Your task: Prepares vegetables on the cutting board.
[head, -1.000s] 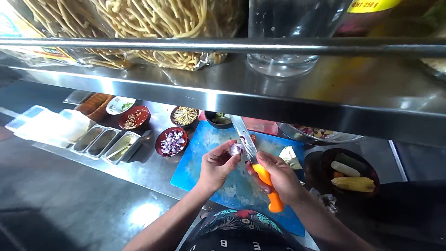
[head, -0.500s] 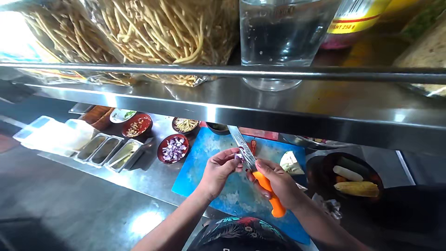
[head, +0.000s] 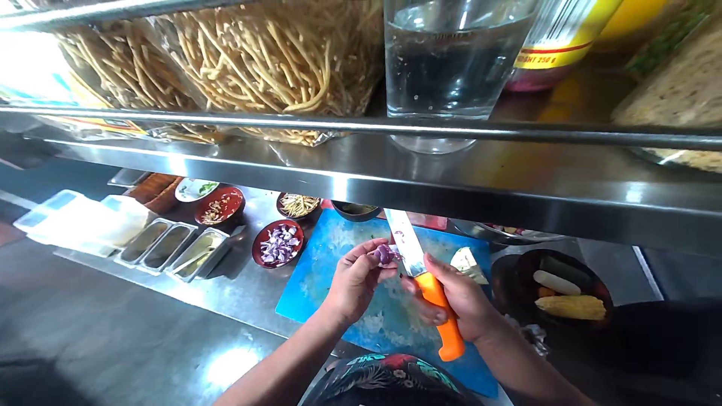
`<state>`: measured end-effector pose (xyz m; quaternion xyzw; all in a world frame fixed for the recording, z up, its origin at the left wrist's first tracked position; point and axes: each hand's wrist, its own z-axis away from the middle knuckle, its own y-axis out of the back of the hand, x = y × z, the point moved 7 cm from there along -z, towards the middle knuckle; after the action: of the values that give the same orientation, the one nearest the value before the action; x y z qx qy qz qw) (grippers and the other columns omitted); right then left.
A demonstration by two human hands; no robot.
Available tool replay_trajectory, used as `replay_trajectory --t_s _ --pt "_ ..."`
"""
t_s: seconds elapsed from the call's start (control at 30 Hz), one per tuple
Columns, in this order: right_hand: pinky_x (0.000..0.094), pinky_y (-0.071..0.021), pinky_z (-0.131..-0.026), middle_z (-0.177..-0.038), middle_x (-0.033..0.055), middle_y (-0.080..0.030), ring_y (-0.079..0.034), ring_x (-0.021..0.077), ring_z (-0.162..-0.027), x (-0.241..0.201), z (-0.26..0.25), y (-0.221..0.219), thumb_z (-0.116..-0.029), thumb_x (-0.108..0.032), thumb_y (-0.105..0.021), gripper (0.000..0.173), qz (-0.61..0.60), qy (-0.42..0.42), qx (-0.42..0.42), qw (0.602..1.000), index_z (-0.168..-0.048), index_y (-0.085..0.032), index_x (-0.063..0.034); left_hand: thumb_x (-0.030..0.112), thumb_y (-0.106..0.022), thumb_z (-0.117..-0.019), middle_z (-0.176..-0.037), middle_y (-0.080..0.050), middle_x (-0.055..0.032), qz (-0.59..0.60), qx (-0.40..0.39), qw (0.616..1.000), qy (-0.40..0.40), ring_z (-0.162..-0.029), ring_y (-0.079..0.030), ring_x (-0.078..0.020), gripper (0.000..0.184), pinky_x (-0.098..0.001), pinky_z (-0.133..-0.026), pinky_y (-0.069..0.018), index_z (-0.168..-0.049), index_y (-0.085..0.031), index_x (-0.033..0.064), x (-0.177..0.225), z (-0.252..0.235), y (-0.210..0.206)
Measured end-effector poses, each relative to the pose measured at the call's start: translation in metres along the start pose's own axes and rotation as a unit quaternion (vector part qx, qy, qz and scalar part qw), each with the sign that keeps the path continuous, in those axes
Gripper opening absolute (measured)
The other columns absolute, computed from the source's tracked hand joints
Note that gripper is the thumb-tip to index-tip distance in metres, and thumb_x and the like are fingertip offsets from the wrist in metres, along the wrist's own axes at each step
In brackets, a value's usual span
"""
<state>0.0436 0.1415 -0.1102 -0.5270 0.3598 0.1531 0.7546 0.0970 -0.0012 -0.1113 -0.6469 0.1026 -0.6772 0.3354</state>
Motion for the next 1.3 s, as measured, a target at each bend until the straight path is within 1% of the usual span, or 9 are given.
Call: replay_trajectory --t_s 0.23,0.43,0.53,0.63,0.87,0.93,1.0,1.17,1.3 --pt "0.0190 -0.0490 -0.046 -0.089 0.0085 -0.064 -0.051 0.0057 -0.048 -0.003 0.000 0.009 -0.1103 -0.048 -0.033 0.048 -0.028 -0.002 0.018 0.999 -0.110 -0.061 -0.0088 0.014 -0.039 -0.1044 -0.112 -0.070 -0.0177 0.145 -0.015 0.986 0.079 -0.089 -0.073 -0.0213 0.034 -0.0320 -0.083 -0.0620 -0.131 -0.059 0.0058 -0.012 -0.004 0.002" --pt "0.0200 -0.0487 -0.045 -0.089 0.0091 -0.063 -0.051 0.0067 -0.048 -0.006 -0.001 0.015 -0.1104 -0.043 -0.036 0.043 0.007 0.011 0.055 0.998 -0.113 -0.063 -0.0096 0.017 -0.035 -0.1060 -0.114 -0.069 -0.0149 0.092 0.001 0.992 0.081 -0.088 -0.070 -0.0183 0.043 -0.0303 -0.080 -0.0587 -0.144 -0.053 0.0121 -0.013 -0.009 0.007" --pt "0.0200 -0.0484 -0.044 -0.088 0.0091 -0.064 -0.050 0.0064 -0.046 -0.006 -0.004 0.024 -0.1117 -0.042 -0.030 0.047 0.006 0.007 0.082 0.997 -0.111 -0.061 -0.0068 0.017 -0.031 -0.1111 -0.111 -0.070 -0.0161 0.108 0.016 0.989 0.095 -0.092 -0.071 -0.0225 0.040 -0.0344 -0.083 -0.0594 -0.141 -0.058 0.0122 -0.013 -0.009 0.005" --pt "0.0197 -0.0466 -0.043 -0.089 0.0079 -0.063 -0.048 0.0063 -0.046 -0.008 -0.004 0.027 -0.1120 -0.042 -0.029 0.046 0.029 0.000 0.108 0.994 -0.113 -0.060 -0.0086 0.014 -0.033 -0.1100 -0.112 -0.069 -0.0165 0.120 0.007 0.988 0.094 -0.095 -0.072 -0.0240 0.036 -0.0366 -0.088 -0.0601 -0.134 -0.059 0.0084 -0.011 -0.010 0.004" --pt "0.0209 -0.0469 -0.043 -0.089 0.0092 -0.063 -0.049 0.0077 -0.046 -0.013 -0.002 0.031 -0.1123 -0.038 -0.031 0.042 0.053 0.015 0.120 0.991 -0.116 -0.060 -0.0080 0.008 -0.031 -0.1078 -0.122 -0.065 -0.0189 0.025 0.020 0.997 0.072 -0.098 -0.071 -0.0255 0.038 -0.0391 -0.091 -0.0598 -0.136 -0.054 0.0008 -0.005 -0.014 0.009" --pt "0.0204 -0.0473 -0.044 -0.089 0.0084 -0.063 -0.049 0.0075 -0.047 -0.015 -0.002 0.031 -0.1125 -0.035 -0.032 0.038 0.088 0.021 0.127 0.988 -0.120 -0.060 -0.0099 0.007 -0.031 -0.1071 -0.121 -0.065 -0.0193 0.032 0.008 0.997 0.076 -0.098 -0.072 -0.0264 0.038 -0.0400 -0.091 -0.0600 -0.138 -0.053 0.0028 -0.005 -0.013 0.008" --pt "0.0210 -0.0474 -0.045 -0.088 0.0068 -0.063 -0.051 0.0082 -0.049 -0.016 -0.003 0.030 -0.1115 -0.034 -0.038 0.036 0.148 0.044 0.129 0.979 -0.132 -0.060 -0.0140 0.006 -0.031 -0.1069 -0.122 -0.065 -0.0195 0.020 -0.013 0.997 0.070 -0.099 -0.071 -0.0263 0.041 -0.0401 -0.093 -0.0591 -0.142 -0.051 0.0056 -0.004 -0.013 0.004" --pt "0.0232 -0.0483 -0.047 -0.090 0.0031 -0.062 -0.052 0.0096 -0.053 -0.017 -0.007 0.011 -0.1084 -0.038 -0.046 0.048 0.293 0.105 0.097 0.945 -0.153 -0.046 -0.0198 0.004 -0.049 -0.1018 -0.118 -0.067 -0.0158 -0.076 -0.032 0.996 -0.022 -0.102 -0.069 -0.0236 0.034 -0.0420 -0.096 -0.0571 -0.134 -0.059 0.0043 -0.001 -0.014 0.002" --pt "0.0269 -0.0512 -0.052 -0.096 0.0024 -0.064 -0.057 0.0114 -0.061 -0.014 -0.009 -0.001 -0.1063 -0.045 -0.050 0.054 0.378 0.118 0.100 0.913 -0.156 -0.044 -0.0237 0.005 -0.066 -0.0958 -0.118 -0.068 -0.0142 -0.119 -0.017 0.990 -0.070 -0.103 -0.069 -0.0237 0.033 -0.0427 -0.096 -0.0574 -0.128 -0.064 0.0079 -0.002 -0.013 0.005"
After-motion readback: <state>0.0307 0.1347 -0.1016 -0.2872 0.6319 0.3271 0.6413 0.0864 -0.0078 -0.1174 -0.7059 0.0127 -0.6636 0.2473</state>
